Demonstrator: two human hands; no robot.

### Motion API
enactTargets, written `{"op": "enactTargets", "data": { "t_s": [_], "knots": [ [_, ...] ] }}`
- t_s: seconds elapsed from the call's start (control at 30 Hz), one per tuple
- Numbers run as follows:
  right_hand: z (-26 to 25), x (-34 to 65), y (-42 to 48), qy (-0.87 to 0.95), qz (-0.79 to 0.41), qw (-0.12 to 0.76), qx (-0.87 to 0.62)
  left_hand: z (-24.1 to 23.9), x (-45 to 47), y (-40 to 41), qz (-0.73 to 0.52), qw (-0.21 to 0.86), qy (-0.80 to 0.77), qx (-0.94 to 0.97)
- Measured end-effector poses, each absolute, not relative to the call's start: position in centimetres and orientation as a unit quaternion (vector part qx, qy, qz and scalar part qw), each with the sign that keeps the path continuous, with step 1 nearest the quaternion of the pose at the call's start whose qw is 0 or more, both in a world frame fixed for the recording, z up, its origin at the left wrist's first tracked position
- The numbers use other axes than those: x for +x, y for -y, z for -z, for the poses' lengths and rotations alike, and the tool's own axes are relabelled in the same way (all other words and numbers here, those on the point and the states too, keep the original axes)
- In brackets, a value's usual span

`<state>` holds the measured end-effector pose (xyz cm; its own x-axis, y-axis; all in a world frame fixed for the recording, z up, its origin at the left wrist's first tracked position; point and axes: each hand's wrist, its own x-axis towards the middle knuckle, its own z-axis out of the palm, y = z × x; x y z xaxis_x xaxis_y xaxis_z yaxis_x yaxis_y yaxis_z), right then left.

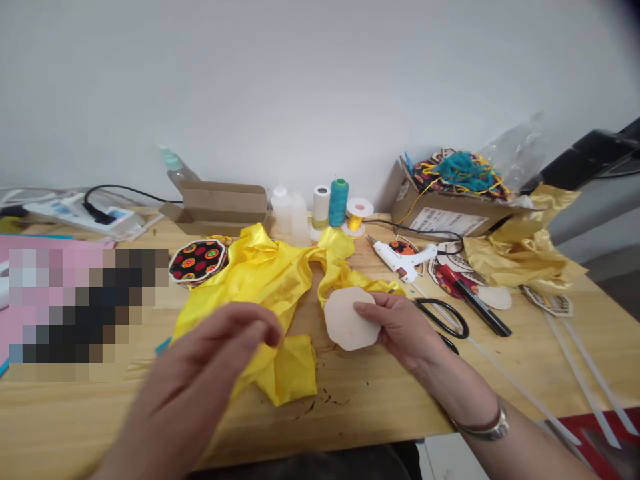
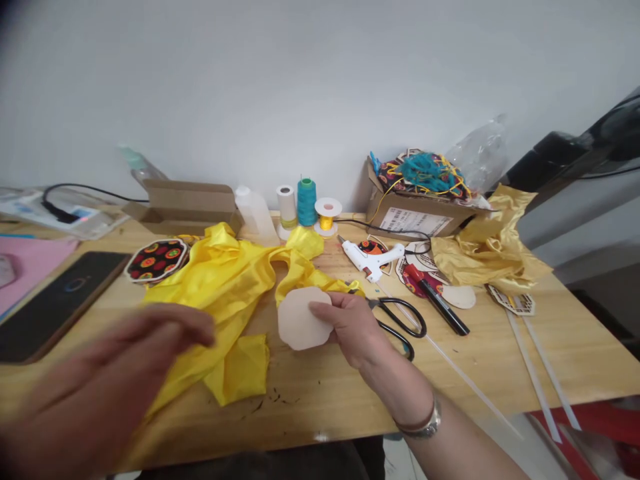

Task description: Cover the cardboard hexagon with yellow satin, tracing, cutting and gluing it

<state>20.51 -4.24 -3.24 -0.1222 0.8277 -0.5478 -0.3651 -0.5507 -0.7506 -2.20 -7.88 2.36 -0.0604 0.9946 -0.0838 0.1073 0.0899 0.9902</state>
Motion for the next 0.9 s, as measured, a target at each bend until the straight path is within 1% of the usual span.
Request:
{"op": "enactTargets", "data": {
  "t_s": [0.03, 0.07, 0.1, 0.17, 0.23, 0.37, 0.5, 0.9],
  "knots": [
    [3.1, 20.4, 4.3, 0.226, -0.714, 0.417, -0.515, -1.7, -1.8, 8.1, -0.375, 0.579, -0.553, 0.467],
    [2.9, 20.3, 4.3, 0.227, -0.714, 0.417, -0.515, -1.1, -1.3, 8.2, -0.319, 0.663, -0.538, 0.411],
    [2.7, 20.2, 4.4, 0.229, -0.714, 0.416, -0.515, -0.6, -0.7, 8.2, -0.289, 0.732, -0.504, 0.357],
    [2.4, 20.0, 4.5, 0.233, -0.716, 0.416, -0.510, 0.1, 0.6, 8.0, -0.274, 0.817, -0.405, 0.306],
    [2.1, 19.8, 4.8, 0.235, -0.720, 0.417, -0.502, 0.4, 1.8, 7.7, -0.288, 0.853, -0.343, 0.268],
    [1.8, 19.3, 5.5, 0.233, -0.726, 0.421, -0.491, 0.6, 3.2, 7.2, -0.344, 0.867, -0.303, 0.194],
    [1.9, 18.8, 6.4, 0.237, -0.724, 0.427, -0.487, 1.0, 3.9, 6.9, -0.390, 0.852, -0.324, 0.133],
    [3.0, 18.2, 7.5, 0.226, -0.721, 0.443, -0.483, 1.6, 4.0, 7.2, -0.378, 0.829, -0.392, 0.123]
  ]
}}
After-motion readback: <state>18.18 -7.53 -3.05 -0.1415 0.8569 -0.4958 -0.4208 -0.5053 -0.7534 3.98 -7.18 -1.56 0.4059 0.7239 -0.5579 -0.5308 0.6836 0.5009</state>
